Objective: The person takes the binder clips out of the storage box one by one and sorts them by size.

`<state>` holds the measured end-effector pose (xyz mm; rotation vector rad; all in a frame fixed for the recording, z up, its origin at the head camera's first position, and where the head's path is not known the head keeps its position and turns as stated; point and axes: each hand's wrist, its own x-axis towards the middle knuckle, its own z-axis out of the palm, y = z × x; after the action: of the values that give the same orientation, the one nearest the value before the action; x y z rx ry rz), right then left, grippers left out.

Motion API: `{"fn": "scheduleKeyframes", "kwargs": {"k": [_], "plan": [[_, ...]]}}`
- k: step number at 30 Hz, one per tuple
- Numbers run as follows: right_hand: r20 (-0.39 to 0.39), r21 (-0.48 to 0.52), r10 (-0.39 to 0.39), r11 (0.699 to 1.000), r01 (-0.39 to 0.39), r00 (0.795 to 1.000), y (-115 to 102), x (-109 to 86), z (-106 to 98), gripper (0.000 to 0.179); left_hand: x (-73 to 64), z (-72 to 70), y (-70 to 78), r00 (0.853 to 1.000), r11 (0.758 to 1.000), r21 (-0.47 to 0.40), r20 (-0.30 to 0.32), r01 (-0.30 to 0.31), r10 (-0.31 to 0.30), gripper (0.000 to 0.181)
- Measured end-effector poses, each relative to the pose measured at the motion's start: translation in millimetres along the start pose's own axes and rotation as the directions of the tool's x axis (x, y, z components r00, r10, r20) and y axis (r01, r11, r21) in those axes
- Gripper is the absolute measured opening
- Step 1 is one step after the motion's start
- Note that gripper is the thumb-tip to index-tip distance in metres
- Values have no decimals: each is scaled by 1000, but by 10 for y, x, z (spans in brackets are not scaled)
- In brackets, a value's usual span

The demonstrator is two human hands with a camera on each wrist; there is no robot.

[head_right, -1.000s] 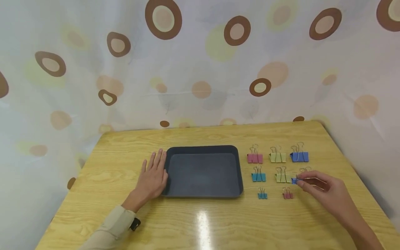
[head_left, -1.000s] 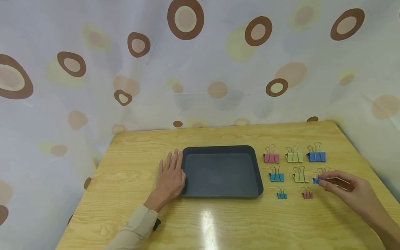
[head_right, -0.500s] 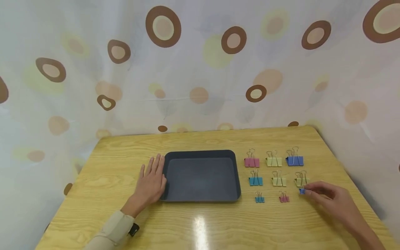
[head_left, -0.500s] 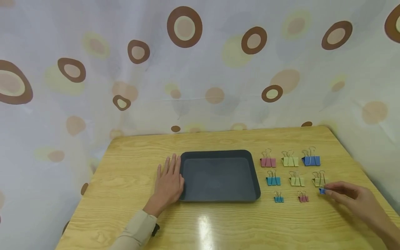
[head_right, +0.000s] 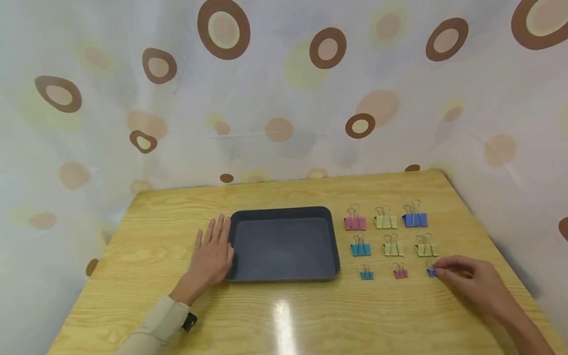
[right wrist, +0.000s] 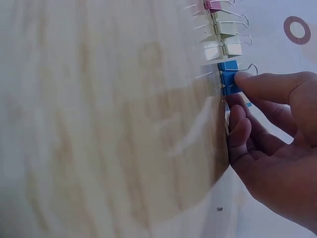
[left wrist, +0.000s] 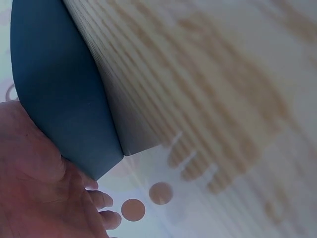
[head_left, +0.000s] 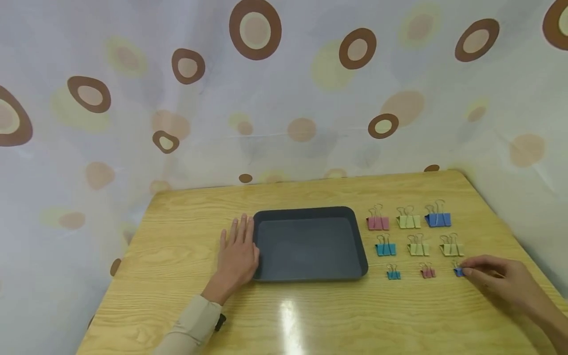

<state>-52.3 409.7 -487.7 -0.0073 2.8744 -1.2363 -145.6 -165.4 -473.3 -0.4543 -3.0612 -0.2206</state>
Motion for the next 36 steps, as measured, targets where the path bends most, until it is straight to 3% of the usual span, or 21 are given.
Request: {"fn": "scheduleKeyframes", "kwargs": {"k": [4,12,16,20,24,27,36], "plan": [[-1,-15,-31,999,31,1000,-19,38,35,19,-13,-18,-18,1000,1000,5,8,15,-15,64],[25,-45,-7,999,8,1000,-83,108,39,24,-94,3,-42,999,999,-12,7,37,-36,64],[-27,44,-34,998,35,999,-37,99,-12,26,-103,0,-38,999,1000,-16,-22,27,-27,64],[-90,125,-12,992,23,996,-28,104,-73,25,-100,-7,-40,999,1000,-8,-26,24,-24,63],[-105,35,23,999,-19,994,-180,155,-120,34,-93,15,-47,999,1000,-6,-17,30,-31,62],[-127,-9,-18,1000,17,992,-340,205,-115,35,-85,31,-52,999,999,-19,-10,34,-34,61],[-103,56,-168,983,174,980,-606,342,110,27,-70,63,-91,1000,988,-156,17,7,-5,61]]}}
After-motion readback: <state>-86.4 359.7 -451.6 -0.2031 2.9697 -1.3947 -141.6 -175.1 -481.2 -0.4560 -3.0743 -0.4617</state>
